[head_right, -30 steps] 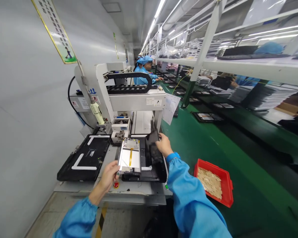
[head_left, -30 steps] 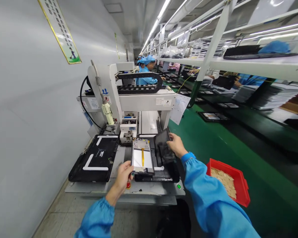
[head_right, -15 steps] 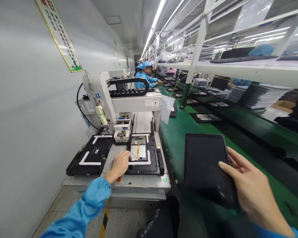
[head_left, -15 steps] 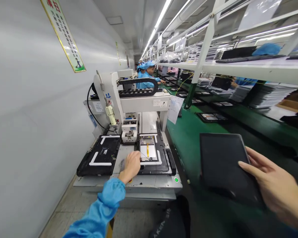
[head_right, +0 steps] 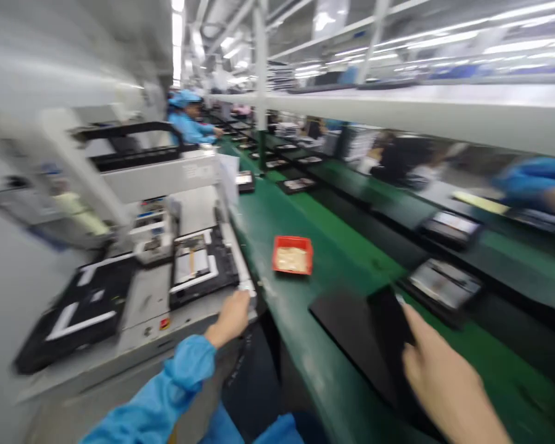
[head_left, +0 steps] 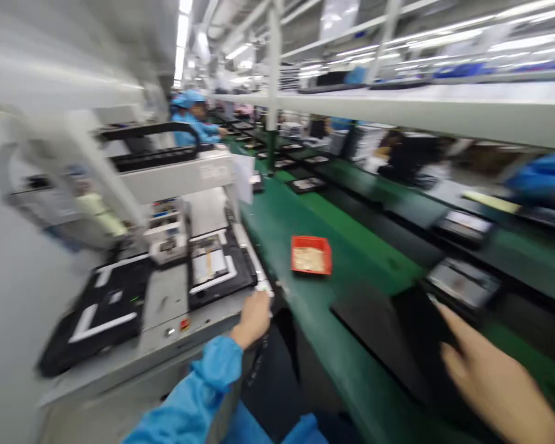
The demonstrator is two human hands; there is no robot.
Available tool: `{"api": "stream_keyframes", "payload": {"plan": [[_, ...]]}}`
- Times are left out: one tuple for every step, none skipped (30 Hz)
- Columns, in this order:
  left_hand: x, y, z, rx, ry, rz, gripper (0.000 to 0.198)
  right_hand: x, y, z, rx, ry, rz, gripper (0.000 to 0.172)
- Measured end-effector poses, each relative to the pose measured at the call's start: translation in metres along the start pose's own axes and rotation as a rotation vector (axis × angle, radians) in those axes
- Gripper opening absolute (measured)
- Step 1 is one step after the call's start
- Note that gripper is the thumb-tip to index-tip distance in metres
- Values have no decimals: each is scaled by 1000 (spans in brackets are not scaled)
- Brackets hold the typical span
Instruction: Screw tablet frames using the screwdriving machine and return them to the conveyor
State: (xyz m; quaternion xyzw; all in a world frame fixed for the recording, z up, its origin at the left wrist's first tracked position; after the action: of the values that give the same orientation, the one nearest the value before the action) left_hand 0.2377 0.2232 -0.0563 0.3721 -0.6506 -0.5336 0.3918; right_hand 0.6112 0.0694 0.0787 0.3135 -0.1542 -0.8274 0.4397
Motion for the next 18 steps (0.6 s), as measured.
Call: {"api": "stream_keyframes", "payload": {"plan": [[-1,-2,-1,-12,-15,6,42,13,2,8,131,-4,44,67],[-1,-4,2,-35,-12,13,37,24,-1,18,199,-9,116,69],[-3,-6,9,-85,35,2,33,33,-5,26,249,-26,170,70],[-6,-9,13,-128,54,-6,31,39,-8,31,301,-71,208,72],[-10,-12,11,-141,37,-24,30,43,-13,34,349,-125,238,74],[-12,-11,4,-101,14,-75,30,45,-18,36,394,-165,263,75],[-10,-8,-11,9,-17,-134,31,47,-24,39,429,-184,279,77],[-3,-6,-31,200,-54,-165,33,48,-32,42,450,-192,301,78],[9,-8,-55,454,-72,-128,36,48,-39,44,457,-189,308,77],[24,-18,-90,739,-123,44,43,48,-45,46,452,-176,305,75],[44,-27,-129,1037,-166,235,53,48,-50,46,430,-145,314,73],[62,-34,-162,1297,-129,377,62,47,-51,43,402,-109,325,69],[77,-41,-189,1440,-52,474,68,45,-45,35,385,-77,329,64],[87,-47,-209,1513,12,528,73,43,-30,22,387,-61,318,56],[93,-51,-220,1538,85,542,77,40,-6,3,407,-66,293,48],[94,-54,-223,1520,140,531,79,39,28,-20,462,-103,228,42],[92,-54,-221,1482,176,504,79,40,69,-47,518,-160,159,39],[89,-52,-215,1436,197,477,77,45,112,-74,561,-211,107,41]]}}
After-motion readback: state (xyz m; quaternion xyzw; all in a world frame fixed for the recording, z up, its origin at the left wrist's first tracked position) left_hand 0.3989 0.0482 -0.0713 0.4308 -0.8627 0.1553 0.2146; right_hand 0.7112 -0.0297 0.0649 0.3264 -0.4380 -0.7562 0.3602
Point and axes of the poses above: each hand's wrist, its own x-axis away from the middle knuckle, its own y-axis out of the back of the hand, z = x × y, the point moved 8 cm from there along -x, towards the middle knuckle, and after that the axes turned 14 degrees about -x, right-handed, at the moved point
